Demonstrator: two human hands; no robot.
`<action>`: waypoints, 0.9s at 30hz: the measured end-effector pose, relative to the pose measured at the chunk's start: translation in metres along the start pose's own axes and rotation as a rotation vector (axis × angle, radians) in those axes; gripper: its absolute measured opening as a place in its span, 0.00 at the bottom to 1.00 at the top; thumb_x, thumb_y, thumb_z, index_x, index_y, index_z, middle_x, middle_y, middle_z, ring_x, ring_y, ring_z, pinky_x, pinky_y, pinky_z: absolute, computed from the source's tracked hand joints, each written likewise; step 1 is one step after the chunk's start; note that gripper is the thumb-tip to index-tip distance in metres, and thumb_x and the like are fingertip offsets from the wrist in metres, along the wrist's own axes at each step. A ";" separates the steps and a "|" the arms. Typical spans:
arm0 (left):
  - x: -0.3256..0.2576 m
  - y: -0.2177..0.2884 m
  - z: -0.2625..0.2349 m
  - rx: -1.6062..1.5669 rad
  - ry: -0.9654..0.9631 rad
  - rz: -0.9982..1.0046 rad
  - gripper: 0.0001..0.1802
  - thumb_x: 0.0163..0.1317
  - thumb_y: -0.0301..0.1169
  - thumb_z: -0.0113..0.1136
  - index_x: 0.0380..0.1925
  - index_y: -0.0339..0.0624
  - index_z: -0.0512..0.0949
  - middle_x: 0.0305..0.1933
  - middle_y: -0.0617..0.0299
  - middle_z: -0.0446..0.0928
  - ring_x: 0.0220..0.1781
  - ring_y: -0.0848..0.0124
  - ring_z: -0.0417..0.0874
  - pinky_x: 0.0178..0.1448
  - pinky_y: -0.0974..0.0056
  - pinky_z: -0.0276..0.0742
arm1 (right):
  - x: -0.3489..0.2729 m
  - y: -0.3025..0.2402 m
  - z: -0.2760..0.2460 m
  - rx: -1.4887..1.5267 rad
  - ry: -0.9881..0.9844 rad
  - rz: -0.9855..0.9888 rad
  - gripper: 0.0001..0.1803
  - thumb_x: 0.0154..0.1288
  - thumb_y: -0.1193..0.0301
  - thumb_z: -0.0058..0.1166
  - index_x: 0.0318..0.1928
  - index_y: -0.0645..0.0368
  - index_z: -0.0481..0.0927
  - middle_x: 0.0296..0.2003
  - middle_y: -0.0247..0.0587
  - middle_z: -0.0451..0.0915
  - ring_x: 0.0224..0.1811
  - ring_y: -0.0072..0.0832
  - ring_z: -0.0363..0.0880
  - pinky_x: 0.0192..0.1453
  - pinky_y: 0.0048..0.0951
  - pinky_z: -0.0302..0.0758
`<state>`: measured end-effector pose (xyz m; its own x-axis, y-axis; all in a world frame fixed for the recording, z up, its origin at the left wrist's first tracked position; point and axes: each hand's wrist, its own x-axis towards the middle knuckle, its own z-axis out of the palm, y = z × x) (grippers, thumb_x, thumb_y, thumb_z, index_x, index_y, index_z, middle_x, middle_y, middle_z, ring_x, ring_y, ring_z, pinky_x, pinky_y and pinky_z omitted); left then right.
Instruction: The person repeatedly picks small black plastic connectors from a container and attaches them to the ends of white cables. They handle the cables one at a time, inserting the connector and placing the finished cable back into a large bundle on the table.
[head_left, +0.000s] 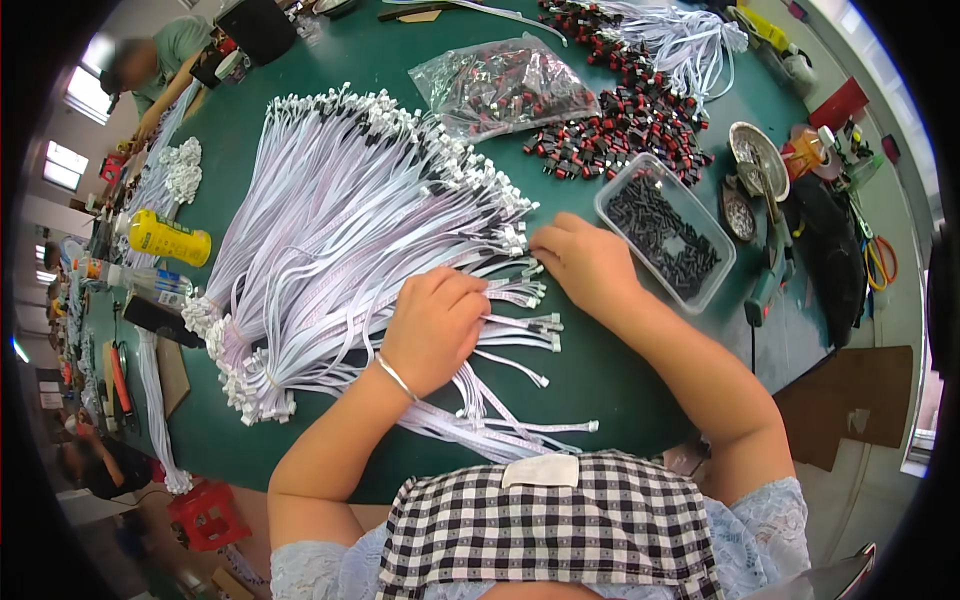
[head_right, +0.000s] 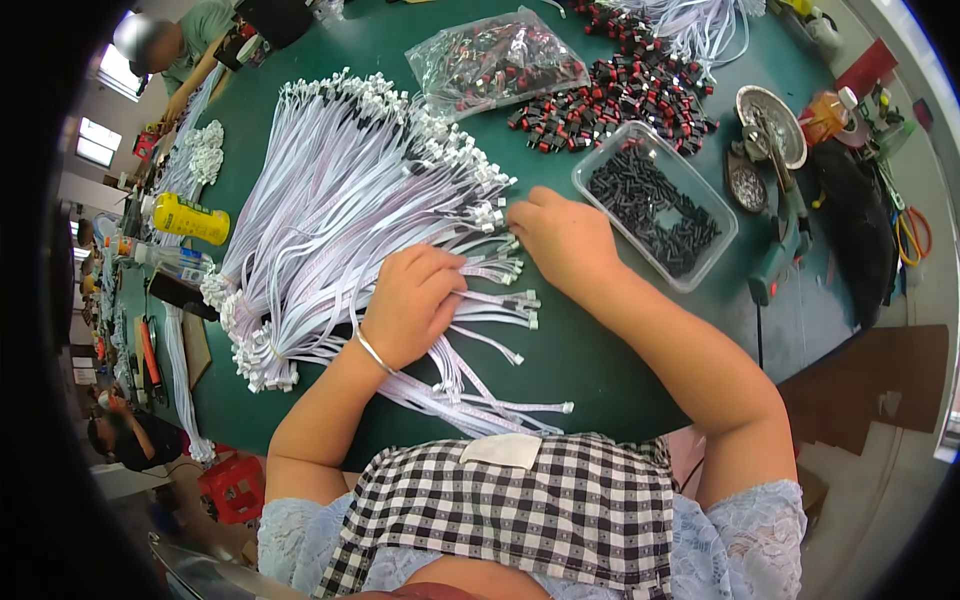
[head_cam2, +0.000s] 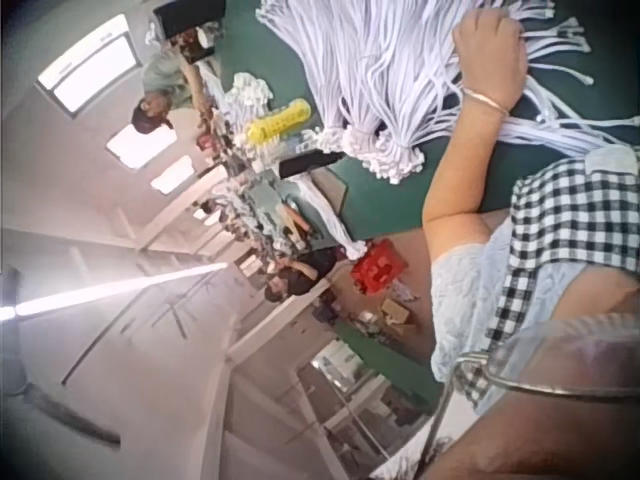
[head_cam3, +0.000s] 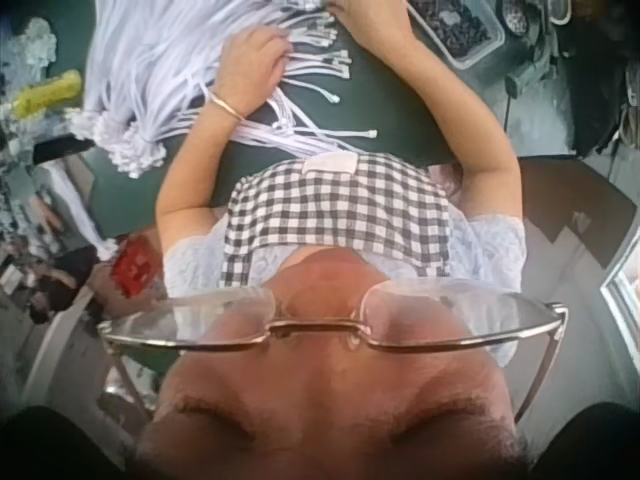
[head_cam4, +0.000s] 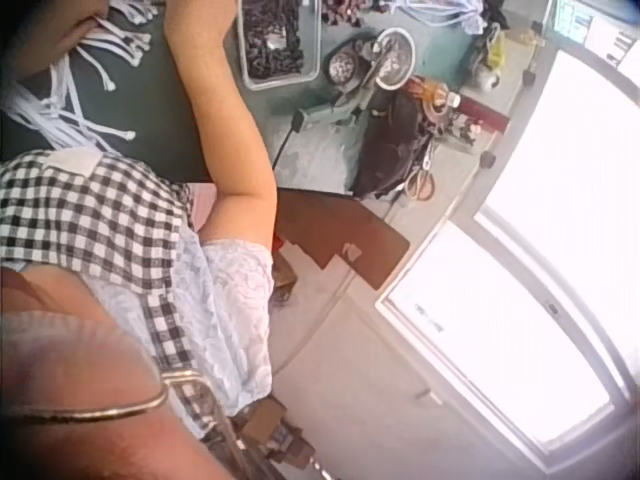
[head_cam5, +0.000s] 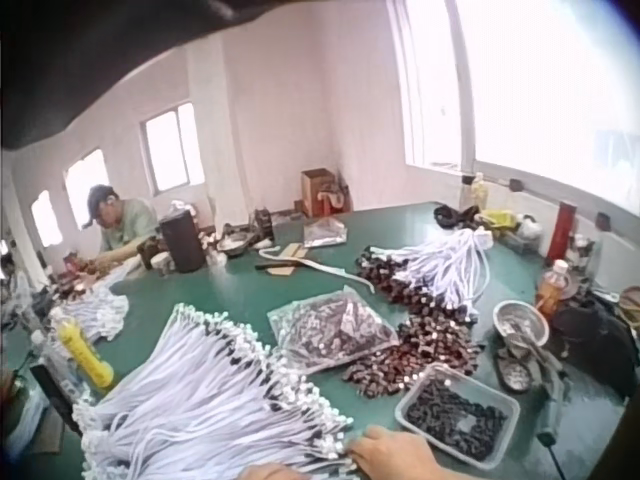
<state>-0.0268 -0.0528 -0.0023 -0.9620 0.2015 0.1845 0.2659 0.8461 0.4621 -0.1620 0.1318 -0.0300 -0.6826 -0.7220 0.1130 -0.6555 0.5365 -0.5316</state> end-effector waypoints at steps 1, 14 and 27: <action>0.001 0.002 -0.002 0.002 -0.004 -0.006 0.10 0.46 0.24 0.61 0.31 0.45 0.76 0.47 0.61 0.77 0.50 0.59 0.74 0.53 0.56 0.66 | 0.000 0.000 -0.001 0.008 -0.009 0.012 0.05 0.62 0.67 0.53 0.34 0.51 0.81 0.31 0.36 0.76 0.32 0.39 0.80 0.34 0.39 0.76; -0.001 0.006 -0.004 -0.008 0.005 -0.032 0.10 0.46 0.24 0.62 0.32 0.45 0.77 0.49 0.63 0.77 0.53 0.59 0.74 0.54 0.55 0.66 | -0.005 -0.013 -0.028 0.160 -0.196 0.129 0.12 0.63 0.71 0.49 0.43 0.55 0.83 0.36 0.42 0.79 0.39 0.42 0.79 0.42 0.41 0.76; 0.000 0.005 -0.002 -0.005 0.013 -0.027 0.10 0.46 0.24 0.63 0.31 0.45 0.77 0.48 0.64 0.78 0.52 0.60 0.74 0.54 0.55 0.67 | -0.007 -0.016 -0.025 0.095 -0.181 0.105 0.12 0.60 0.72 0.50 0.41 0.53 0.84 0.35 0.39 0.78 0.38 0.39 0.80 0.42 0.38 0.76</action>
<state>-0.0256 -0.0495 0.0021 -0.9678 0.1725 0.1835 0.2406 0.8484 0.4714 -0.1545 0.1391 -0.0008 -0.6710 -0.7353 -0.0951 -0.5443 0.5756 -0.6102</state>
